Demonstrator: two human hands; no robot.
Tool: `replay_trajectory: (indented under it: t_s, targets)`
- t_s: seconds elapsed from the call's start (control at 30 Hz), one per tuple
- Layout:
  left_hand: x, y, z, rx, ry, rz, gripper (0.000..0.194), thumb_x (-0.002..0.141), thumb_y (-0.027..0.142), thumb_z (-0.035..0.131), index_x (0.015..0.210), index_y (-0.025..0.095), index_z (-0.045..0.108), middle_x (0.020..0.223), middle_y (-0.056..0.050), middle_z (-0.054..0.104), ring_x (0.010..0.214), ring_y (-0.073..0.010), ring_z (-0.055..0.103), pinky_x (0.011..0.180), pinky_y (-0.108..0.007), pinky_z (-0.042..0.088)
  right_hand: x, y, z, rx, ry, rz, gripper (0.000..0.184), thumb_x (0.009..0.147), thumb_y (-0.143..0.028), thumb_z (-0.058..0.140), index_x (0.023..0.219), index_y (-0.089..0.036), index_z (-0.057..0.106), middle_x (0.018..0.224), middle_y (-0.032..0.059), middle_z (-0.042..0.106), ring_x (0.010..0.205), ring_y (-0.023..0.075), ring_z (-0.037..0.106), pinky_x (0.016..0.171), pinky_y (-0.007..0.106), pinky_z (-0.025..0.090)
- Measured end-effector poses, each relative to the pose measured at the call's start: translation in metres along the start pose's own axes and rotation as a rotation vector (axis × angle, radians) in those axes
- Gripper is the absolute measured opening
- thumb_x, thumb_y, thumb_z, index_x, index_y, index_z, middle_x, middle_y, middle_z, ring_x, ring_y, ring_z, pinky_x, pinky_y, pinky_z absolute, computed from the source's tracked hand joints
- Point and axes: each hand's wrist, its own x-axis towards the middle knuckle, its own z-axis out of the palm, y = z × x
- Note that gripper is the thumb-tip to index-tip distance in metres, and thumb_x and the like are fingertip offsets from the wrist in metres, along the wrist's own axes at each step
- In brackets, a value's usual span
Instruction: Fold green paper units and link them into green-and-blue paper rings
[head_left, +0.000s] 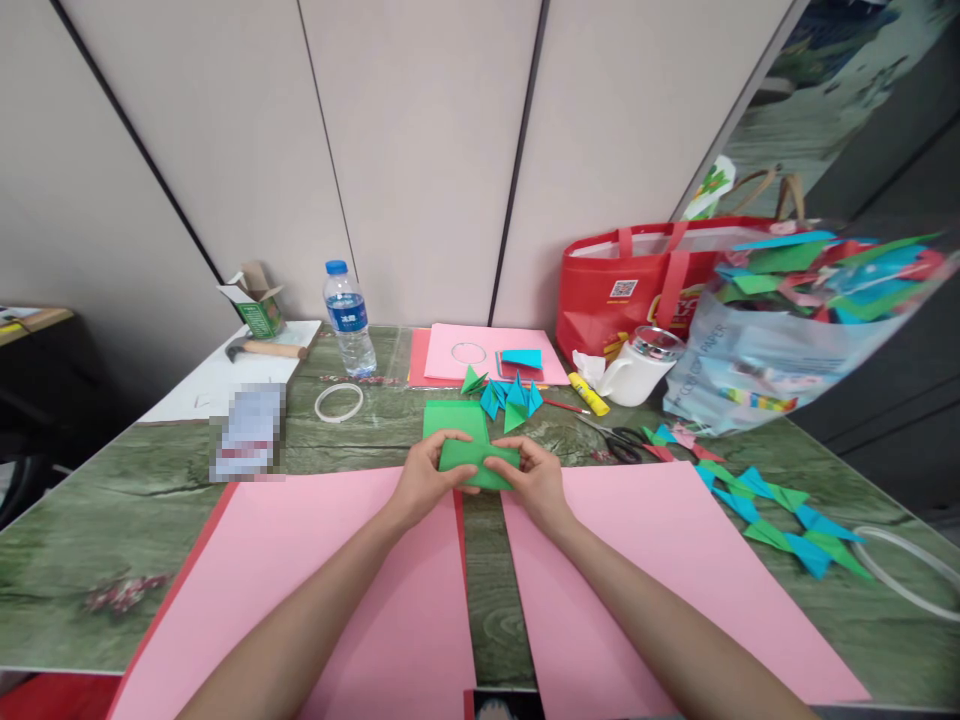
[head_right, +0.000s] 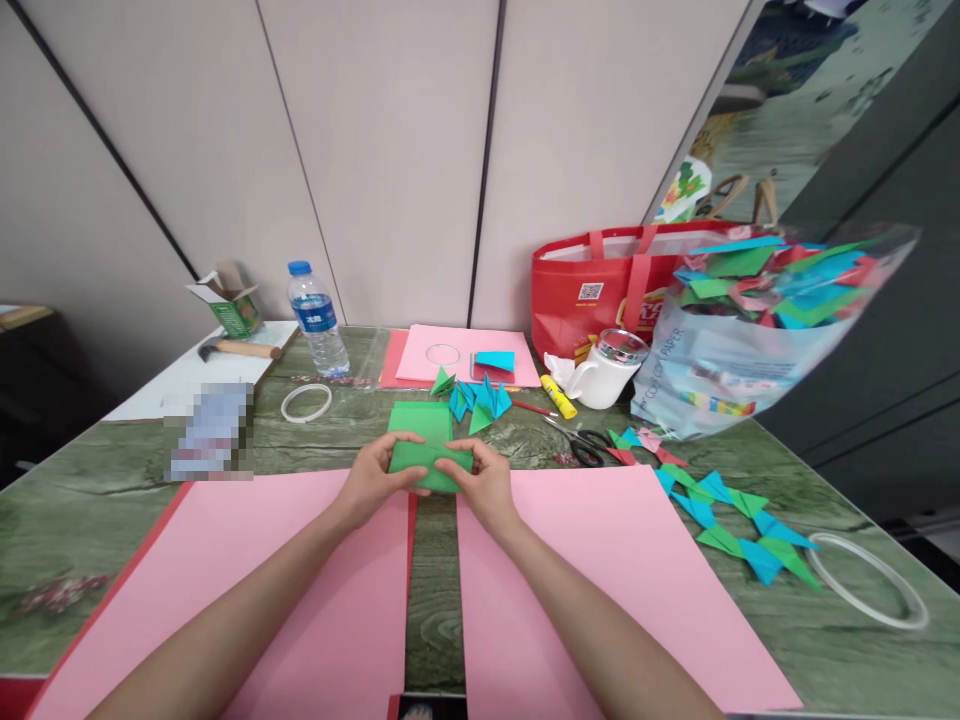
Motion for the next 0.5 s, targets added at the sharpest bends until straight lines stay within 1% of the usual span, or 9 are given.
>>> replay_trajectory:
  t_s: [0.13, 0.3, 0.5]
  targets:
    - [0.0003, 0.0000, 0.0005, 0.005, 0.015, -0.014, 0.043, 0.058, 0.023, 0.073, 0.096, 0.015, 0.054, 0.070, 0.003, 0.057, 0.064, -0.0134, 0.058, 0.060, -0.036, 0.058, 0.0006, -0.0019, -0.0014, -0.016, -0.007, -0.005, 0.032, 0.063, -0.045, 0.068, 0.079, -0.017, 0.064, 0.059, -0.0013, 0.053, 0.048, 0.0101, 0.036, 0.044, 0.023, 0.029]
    - [0.0016, -0.0020, -0.0018, -0.006, 0.017, 0.019, 0.042, 0.060, 0.025, 0.072, 0.096, 0.016, 0.053, 0.072, 0.003, 0.057, 0.066, -0.0135, 0.058, 0.061, -0.036, 0.057, 0.0021, -0.0023, -0.0038, -0.007, -0.080, -0.056, 0.032, 0.068, -0.043, 0.065, 0.089, -0.019, 0.064, 0.064, 0.0002, 0.057, 0.048, 0.0105, 0.039, 0.044, 0.023, 0.030]
    - [0.0016, -0.0017, -0.0018, 0.001, 0.021, 0.009, 0.042, 0.060, 0.026, 0.072, 0.096, 0.015, 0.054, 0.070, 0.003, 0.055, 0.063, -0.0126, 0.057, 0.061, -0.037, 0.057, 0.0033, 0.0020, -0.0021, 0.081, -0.073, 0.023, 0.034, 0.063, -0.044, 0.068, 0.085, -0.018, 0.065, 0.059, -0.0006, 0.056, 0.047, 0.0105, 0.040, 0.044, 0.023, 0.032]
